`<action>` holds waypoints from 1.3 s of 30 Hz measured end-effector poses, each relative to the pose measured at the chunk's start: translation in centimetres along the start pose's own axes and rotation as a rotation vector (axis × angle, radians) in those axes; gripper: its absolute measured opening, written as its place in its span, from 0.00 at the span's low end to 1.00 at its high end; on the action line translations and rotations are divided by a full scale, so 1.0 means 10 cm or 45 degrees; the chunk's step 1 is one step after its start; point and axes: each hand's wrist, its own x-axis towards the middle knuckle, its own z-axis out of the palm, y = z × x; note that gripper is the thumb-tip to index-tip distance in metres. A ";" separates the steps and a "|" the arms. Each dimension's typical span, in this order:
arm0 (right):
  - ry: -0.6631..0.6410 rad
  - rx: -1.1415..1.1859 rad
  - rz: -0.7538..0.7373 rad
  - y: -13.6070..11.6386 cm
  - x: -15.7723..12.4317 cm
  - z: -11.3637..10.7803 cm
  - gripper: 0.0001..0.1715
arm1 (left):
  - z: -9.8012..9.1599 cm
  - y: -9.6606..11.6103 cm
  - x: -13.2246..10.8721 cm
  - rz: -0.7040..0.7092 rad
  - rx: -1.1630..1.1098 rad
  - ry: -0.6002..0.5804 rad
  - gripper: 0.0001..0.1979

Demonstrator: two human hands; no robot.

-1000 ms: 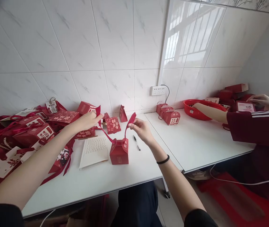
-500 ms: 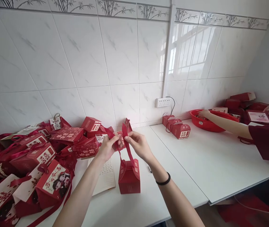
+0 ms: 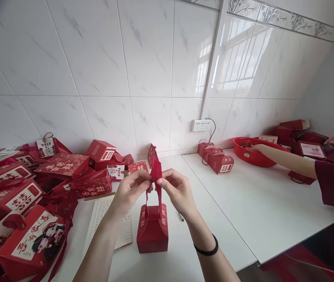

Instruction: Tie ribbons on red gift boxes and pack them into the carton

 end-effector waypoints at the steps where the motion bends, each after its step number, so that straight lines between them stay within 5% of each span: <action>1: 0.002 0.003 -0.009 0.00 -0.01 -0.01 0.10 | 0.01 0.02 -0.01 0.021 0.059 0.026 0.05; 14: 0.070 0.012 -0.084 -0.02 -0.05 -0.04 0.10 | -0.03 0.09 -0.14 0.015 0.243 0.063 0.07; 21: 0.079 -0.043 0.028 -0.10 -0.03 0.03 0.14 | 0.01 0.18 -0.18 0.098 0.142 -0.084 0.08; 39: 0.073 -0.126 0.124 -0.07 -0.05 0.14 0.18 | 0.03 0.19 -0.17 0.080 0.010 -0.077 0.07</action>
